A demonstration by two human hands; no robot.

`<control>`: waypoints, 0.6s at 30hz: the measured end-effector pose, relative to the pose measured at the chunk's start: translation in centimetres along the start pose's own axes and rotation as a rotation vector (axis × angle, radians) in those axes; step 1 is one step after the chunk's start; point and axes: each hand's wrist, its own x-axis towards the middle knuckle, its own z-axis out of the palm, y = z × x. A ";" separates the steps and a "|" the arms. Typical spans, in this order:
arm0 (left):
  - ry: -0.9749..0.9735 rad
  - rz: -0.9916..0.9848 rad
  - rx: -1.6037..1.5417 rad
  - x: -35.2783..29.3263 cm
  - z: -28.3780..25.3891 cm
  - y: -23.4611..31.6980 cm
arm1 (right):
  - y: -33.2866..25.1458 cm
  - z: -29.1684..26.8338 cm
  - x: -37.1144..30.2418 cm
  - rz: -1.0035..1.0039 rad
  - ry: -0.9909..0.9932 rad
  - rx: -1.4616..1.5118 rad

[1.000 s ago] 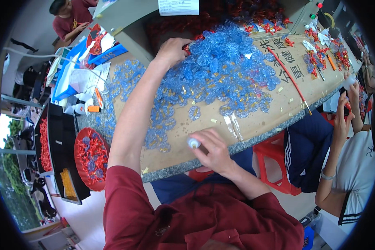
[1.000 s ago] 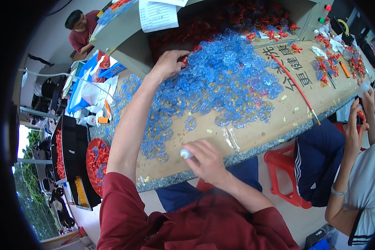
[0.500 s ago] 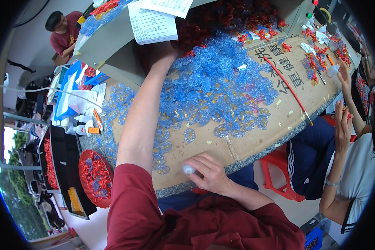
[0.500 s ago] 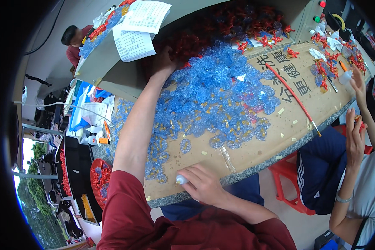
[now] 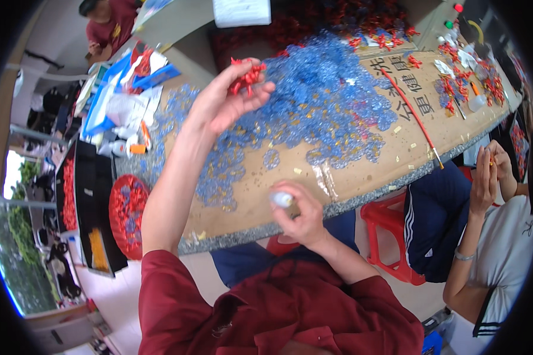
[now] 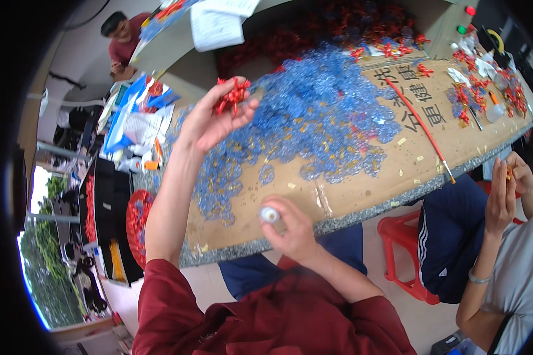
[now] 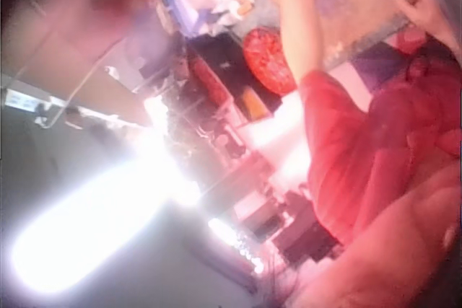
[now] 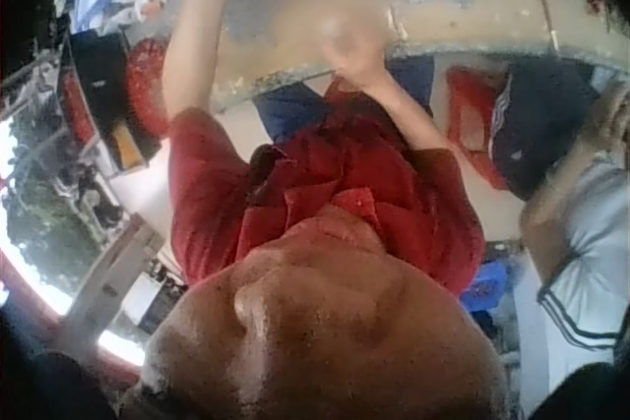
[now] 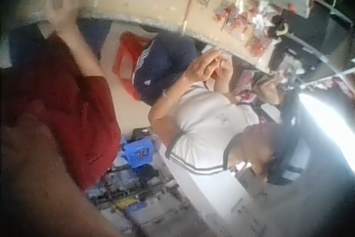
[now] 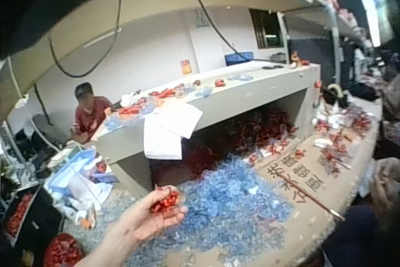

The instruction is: The person assembles toy figurines by applying glue from a bottle onto plastic figures and attaching them onto plastic bases by hand, repeatedly placing the assembled figurines into a tray.

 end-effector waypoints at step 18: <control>0.128 0.087 -0.400 -20.5 -0.5 -16.3 | -5.2 -0.8 0.1 0.676 -0.258 0.477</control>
